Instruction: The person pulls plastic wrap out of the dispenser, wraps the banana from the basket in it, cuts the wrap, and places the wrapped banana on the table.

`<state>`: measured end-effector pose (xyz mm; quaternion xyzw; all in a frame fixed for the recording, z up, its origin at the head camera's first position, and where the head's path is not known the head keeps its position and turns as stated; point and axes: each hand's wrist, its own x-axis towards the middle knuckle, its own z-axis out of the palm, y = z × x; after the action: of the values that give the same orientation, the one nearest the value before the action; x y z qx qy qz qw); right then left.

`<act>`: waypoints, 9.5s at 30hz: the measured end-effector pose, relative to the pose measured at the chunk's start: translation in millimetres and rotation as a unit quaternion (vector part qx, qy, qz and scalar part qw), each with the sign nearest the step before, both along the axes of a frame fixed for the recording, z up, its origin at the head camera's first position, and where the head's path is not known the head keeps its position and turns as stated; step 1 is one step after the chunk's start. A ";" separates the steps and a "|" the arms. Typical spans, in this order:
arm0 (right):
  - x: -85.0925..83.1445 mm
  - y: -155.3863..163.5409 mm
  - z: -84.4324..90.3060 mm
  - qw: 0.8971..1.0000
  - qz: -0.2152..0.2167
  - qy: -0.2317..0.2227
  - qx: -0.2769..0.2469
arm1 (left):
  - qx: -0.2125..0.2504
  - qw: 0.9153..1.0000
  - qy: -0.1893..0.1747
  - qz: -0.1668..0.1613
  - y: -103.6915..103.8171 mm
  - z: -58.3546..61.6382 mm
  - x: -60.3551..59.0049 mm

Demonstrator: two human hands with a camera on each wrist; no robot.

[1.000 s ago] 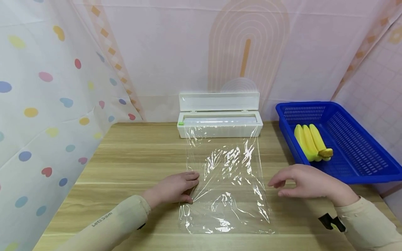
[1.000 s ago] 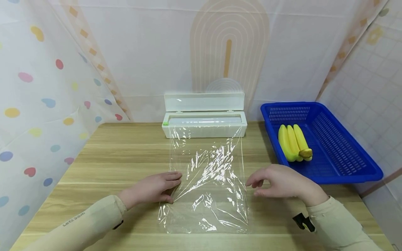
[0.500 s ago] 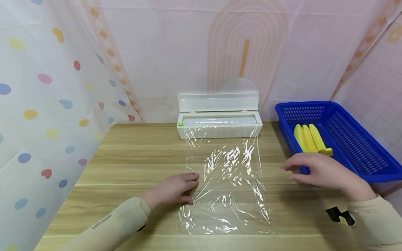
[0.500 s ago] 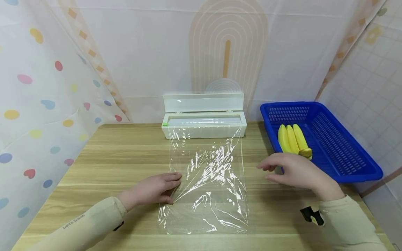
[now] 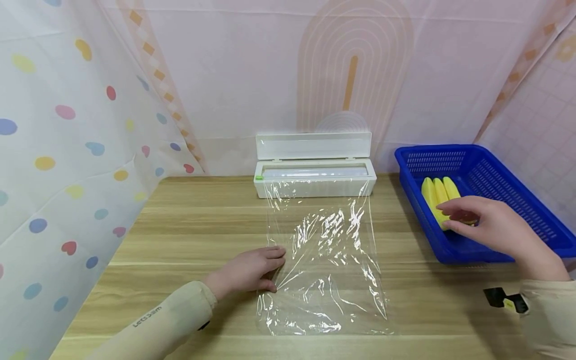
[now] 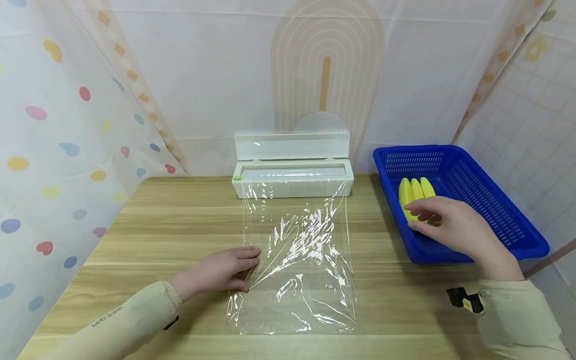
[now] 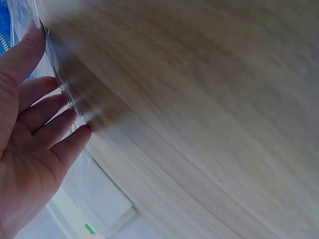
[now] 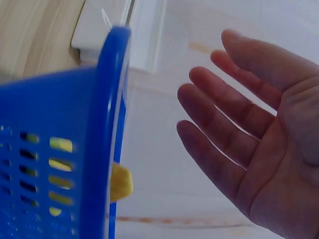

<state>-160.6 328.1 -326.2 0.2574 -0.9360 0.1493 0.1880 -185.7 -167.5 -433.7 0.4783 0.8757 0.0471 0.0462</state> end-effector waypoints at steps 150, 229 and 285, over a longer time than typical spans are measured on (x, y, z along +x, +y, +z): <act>-16.2 -24.3 16.4 0.972 -0.203 0.003 -0.116 | 0.020 1.000 0.008 -0.009 -3.7 -1.7 1.3; -60.4 -130.5 -62.6 0.963 0.239 0.004 -0.121 | 0.028 0.999 0.007 -0.013 -3.7 -3.0 0.4; -53.4 -129.9 -72.8 0.941 0.209 -0.195 -0.182 | 0.023 1.000 0.008 -0.003 -3.0 -5.9 0.5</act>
<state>-214.1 198.2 -399.1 0.3747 -0.8361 0.4006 0.0095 -185.2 -170.5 -439.6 0.4819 0.8734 0.0634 0.0288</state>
